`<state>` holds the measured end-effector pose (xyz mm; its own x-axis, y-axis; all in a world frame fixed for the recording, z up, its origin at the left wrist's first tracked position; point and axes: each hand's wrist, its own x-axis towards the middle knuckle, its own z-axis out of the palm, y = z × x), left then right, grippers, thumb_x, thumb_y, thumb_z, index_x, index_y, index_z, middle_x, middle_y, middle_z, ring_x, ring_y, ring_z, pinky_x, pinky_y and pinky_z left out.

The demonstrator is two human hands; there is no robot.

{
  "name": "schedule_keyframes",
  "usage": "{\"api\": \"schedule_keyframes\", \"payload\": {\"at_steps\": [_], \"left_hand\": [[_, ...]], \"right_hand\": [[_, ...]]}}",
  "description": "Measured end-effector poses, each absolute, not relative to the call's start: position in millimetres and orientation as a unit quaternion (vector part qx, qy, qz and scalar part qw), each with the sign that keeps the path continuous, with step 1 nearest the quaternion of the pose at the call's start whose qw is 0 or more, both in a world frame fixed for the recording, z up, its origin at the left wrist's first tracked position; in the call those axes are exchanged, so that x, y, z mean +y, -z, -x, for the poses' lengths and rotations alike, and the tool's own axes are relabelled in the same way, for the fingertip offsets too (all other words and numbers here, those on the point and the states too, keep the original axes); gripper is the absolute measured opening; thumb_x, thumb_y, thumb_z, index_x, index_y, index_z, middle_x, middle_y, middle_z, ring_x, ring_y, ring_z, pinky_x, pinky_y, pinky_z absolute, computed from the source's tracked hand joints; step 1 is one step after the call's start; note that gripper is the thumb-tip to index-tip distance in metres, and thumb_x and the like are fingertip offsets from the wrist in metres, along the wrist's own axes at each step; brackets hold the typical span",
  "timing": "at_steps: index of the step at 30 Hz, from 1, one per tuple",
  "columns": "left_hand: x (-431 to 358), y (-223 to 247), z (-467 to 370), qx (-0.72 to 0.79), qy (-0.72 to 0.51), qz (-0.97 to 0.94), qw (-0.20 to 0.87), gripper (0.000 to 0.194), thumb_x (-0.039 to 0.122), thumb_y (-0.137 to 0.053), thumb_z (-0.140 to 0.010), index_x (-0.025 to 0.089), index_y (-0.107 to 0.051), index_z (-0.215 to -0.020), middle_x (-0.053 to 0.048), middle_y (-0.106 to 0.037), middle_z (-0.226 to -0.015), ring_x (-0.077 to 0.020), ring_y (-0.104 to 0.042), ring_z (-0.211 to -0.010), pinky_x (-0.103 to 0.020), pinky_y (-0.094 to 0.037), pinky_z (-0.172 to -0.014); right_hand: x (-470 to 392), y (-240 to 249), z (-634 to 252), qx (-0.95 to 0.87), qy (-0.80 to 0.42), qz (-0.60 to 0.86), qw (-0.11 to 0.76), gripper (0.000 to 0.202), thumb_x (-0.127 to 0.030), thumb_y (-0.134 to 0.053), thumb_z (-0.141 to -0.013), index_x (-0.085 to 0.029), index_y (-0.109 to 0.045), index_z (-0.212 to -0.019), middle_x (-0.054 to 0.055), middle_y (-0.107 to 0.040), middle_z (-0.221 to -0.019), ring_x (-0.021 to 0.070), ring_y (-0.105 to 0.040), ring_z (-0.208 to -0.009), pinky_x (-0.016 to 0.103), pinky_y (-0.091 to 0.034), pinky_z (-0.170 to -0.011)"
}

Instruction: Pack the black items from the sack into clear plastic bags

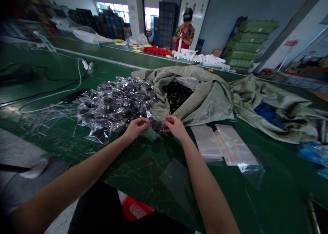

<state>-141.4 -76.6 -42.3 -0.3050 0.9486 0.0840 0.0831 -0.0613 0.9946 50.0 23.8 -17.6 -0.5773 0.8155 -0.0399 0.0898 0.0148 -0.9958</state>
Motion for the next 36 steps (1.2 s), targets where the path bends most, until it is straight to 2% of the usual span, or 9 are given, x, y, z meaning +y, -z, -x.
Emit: {"api": "schedule_keyframes", "payload": {"at_steps": [3, 6, 9, 12, 15, 21, 28, 33, 36], "left_hand": [[-75, 46, 144, 0.555, -0.580, -0.467, 0.371, 0.035, 0.043, -0.072, -0.071, 0.014, -0.066, -0.089, -0.005, -0.071, -0.087, -0.0123, -0.060, -0.069, -0.022, -0.044, -0.058], [-74, 47, 145, 0.551, -0.585, -0.470, 0.365, 0.035, 0.043, -0.073, -0.069, 0.014, -0.068, -0.087, -0.006, -0.071, -0.089, -0.0145, -0.063, -0.077, -0.023, -0.048, -0.066], [-74, 44, 144, 0.573, -0.587, -0.430, 0.378, 0.038, 0.042, -0.075, -0.067, 0.013, -0.068, -0.090, -0.005, -0.071, -0.085, -0.0116, -0.060, -0.066, -0.021, -0.045, -0.056], [-75, 41, 142, 0.579, -0.594, -0.382, 0.408, 0.040, 0.039, -0.075, -0.066, 0.013, -0.066, -0.095, -0.003, -0.069, -0.078, -0.0054, -0.048, -0.049, -0.018, -0.033, -0.041], [-75, 43, 142, 0.560, -0.604, -0.373, 0.426, 0.043, 0.038, -0.075, -0.066, 0.014, -0.065, -0.100, 0.000, -0.066, -0.073, -0.0023, -0.038, -0.041, -0.016, -0.025, -0.036], [-75, 52, 143, 0.530, -0.608, -0.398, 0.437, 0.031, 0.036, -0.071, -0.071, 0.013, -0.068, -0.091, -0.001, -0.066, -0.075, -0.0013, -0.037, -0.042, -0.016, -0.025, -0.036], [-77, 50, 141, 0.511, -0.589, -0.446, 0.439, 0.025, 0.036, -0.068, -0.074, 0.014, -0.064, -0.085, 0.003, -0.057, -0.065, -0.0022, -0.036, -0.042, -0.016, -0.025, -0.037], [-77, 50, 140, 0.496, -0.592, -0.458, 0.440, 0.018, 0.032, -0.065, -0.077, 0.015, -0.061, -0.082, 0.006, -0.049, -0.058, -0.0026, -0.035, -0.041, -0.016, -0.025, -0.038], [-78, 49, 140, 0.494, -0.592, -0.473, 0.425, 0.018, 0.032, -0.064, -0.078, 0.015, -0.061, -0.082, 0.005, -0.049, -0.058, -0.0028, -0.036, -0.042, -0.016, -0.025, -0.038]], "right_hand": [[21, 16, -49, -0.654, -0.610, 0.341, 0.291, 0.033, -0.022, -0.063, -0.075, -0.021, -0.059, -0.107, -0.001, -0.068, -0.078, 0.0155, -0.067, -0.074, 0.030, -0.060, -0.060], [20, 16, -48, -0.657, -0.610, 0.342, 0.280, 0.021, -0.022, -0.063, -0.075, -0.018, -0.065, -0.095, 0.000, -0.069, -0.076, 0.0155, -0.068, -0.073, 0.027, -0.060, -0.059], [21, 18, -48, -0.633, -0.619, 0.372, 0.278, 0.009, -0.016, -0.062, -0.073, -0.016, -0.065, -0.082, 0.002, -0.070, -0.073, 0.0148, -0.069, -0.067, 0.024, -0.059, -0.057], [23, 21, -48, -0.600, -0.636, 0.390, 0.290, 0.016, -0.011, -0.061, -0.071, -0.017, -0.065, -0.085, 0.000, -0.070, -0.068, 0.0143, -0.070, -0.062, 0.023, -0.058, -0.055], [24, 24, -49, -0.582, -0.660, 0.376, 0.291, 0.021, -0.008, -0.060, -0.071, -0.016, -0.066, -0.089, 0.001, -0.071, -0.067, 0.0145, -0.070, -0.062, 0.023, -0.058, -0.055], [28, 35, -50, -0.543, -0.691, 0.374, 0.296, 0.013, -0.005, -0.059, -0.069, -0.015, -0.066, -0.073, 0.002, -0.070, -0.067, 0.0127, -0.068, -0.059, 0.021, -0.058, -0.054], [32, 45, -50, -0.547, -0.701, 0.352, 0.293, 0.016, -0.007, -0.060, -0.070, -0.017, -0.067, -0.081, 0.000, -0.069, -0.068, 0.0109, -0.066, -0.059, 0.023, -0.058, -0.056], [32, 47, -48, -0.516, -0.715, 0.360, 0.305, 0.012, -0.007, -0.062, -0.064, -0.016, -0.066, -0.071, 0.000, -0.070, -0.068, 0.0105, -0.065, -0.061, 0.020, -0.057, -0.055], [31, 49, -48, -0.498, -0.728, 0.357, 0.306, 0.010, -0.008, -0.064, -0.063, -0.016, -0.065, -0.069, 0.000, -0.069, -0.066, 0.0100, -0.065, -0.060, 0.020, -0.057, -0.056]]}}
